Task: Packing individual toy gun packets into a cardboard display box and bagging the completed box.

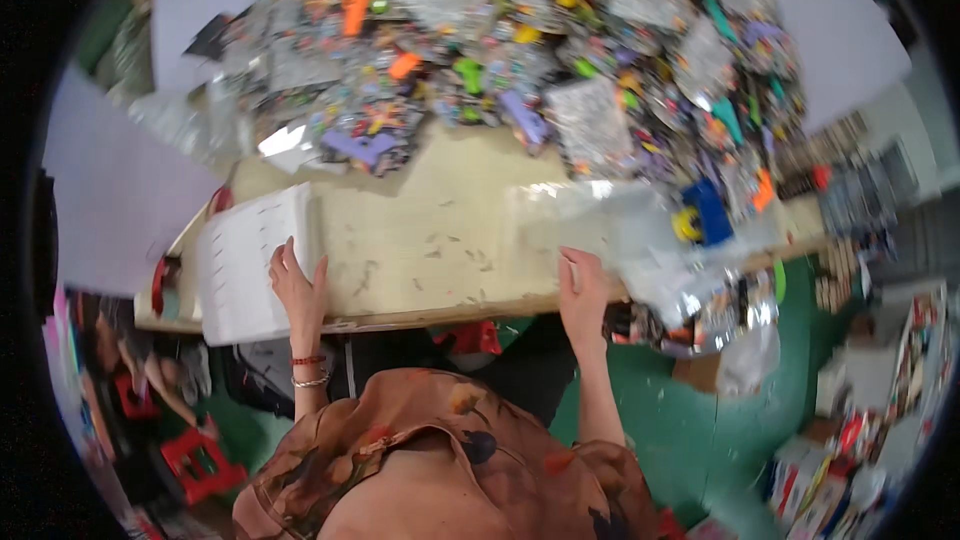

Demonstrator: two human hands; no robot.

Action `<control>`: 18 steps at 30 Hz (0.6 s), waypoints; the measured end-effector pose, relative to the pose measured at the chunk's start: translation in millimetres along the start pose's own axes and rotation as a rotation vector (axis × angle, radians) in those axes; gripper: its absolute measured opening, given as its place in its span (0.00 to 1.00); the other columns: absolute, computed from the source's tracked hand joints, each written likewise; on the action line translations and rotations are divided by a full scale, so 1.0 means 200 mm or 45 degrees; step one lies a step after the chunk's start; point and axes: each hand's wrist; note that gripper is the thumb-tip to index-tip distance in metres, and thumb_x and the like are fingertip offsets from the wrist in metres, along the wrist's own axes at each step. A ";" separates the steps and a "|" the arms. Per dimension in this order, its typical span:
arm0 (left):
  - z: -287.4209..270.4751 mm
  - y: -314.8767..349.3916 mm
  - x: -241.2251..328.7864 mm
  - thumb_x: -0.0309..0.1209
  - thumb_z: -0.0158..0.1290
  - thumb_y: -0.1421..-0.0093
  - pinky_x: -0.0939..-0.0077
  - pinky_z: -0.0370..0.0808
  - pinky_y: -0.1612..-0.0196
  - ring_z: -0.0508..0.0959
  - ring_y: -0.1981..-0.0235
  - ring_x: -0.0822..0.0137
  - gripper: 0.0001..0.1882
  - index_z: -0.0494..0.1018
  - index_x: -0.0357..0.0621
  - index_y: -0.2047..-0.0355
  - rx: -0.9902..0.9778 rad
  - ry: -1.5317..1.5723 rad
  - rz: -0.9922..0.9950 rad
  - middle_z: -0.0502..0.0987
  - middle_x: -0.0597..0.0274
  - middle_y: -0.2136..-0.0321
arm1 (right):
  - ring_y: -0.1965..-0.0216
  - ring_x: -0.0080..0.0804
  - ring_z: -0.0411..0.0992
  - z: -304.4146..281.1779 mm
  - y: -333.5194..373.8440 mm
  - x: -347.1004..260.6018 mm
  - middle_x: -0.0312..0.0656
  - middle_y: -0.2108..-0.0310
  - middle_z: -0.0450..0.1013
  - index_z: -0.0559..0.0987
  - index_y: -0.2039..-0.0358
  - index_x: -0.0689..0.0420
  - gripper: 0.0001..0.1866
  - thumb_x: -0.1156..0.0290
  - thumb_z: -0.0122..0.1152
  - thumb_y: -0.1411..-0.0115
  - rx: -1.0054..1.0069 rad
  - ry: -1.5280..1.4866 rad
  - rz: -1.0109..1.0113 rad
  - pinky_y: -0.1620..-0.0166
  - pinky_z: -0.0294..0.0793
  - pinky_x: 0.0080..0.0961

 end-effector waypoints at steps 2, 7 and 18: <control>0.02 0.03 -0.17 0.39 0.55 0.45 0.53 0.59 0.46 0.61 0.47 0.44 0.30 0.60 0.40 0.45 -0.006 0.017 -0.086 0.62 0.41 0.49 | 0.65 0.37 0.72 0.06 -0.09 -0.07 0.45 0.67 0.73 0.76 0.64 0.62 0.06 0.77 0.54 0.43 -0.006 -0.129 0.103 0.60 0.70 0.27; -0.06 -0.27 -0.31 0.35 0.55 0.45 0.69 0.69 0.55 0.71 0.55 0.60 0.19 0.71 0.38 0.55 0.082 0.711 -0.169 0.71 0.52 0.57 | 0.68 0.32 0.72 0.26 -0.34 -0.30 0.44 0.69 0.74 0.76 0.65 0.63 0.06 0.77 0.54 0.42 -0.188 -0.303 -0.057 0.63 0.70 0.24; 0.18 -1.91 -0.80 0.31 0.50 0.42 0.78 0.75 0.63 0.78 0.64 0.66 0.21 0.66 0.30 0.51 0.507 1.449 -0.449 0.74 0.52 0.60 | 0.48 0.48 0.62 0.78 0.22 -0.52 0.49 0.50 0.64 0.69 0.50 0.57 0.20 0.71 0.56 0.45 -0.834 -0.096 -0.320 0.44 0.58 0.42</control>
Point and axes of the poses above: each hand's wrist, its own y-axis away from the middle knuckle, its own z-axis out of the palm, x = y × z
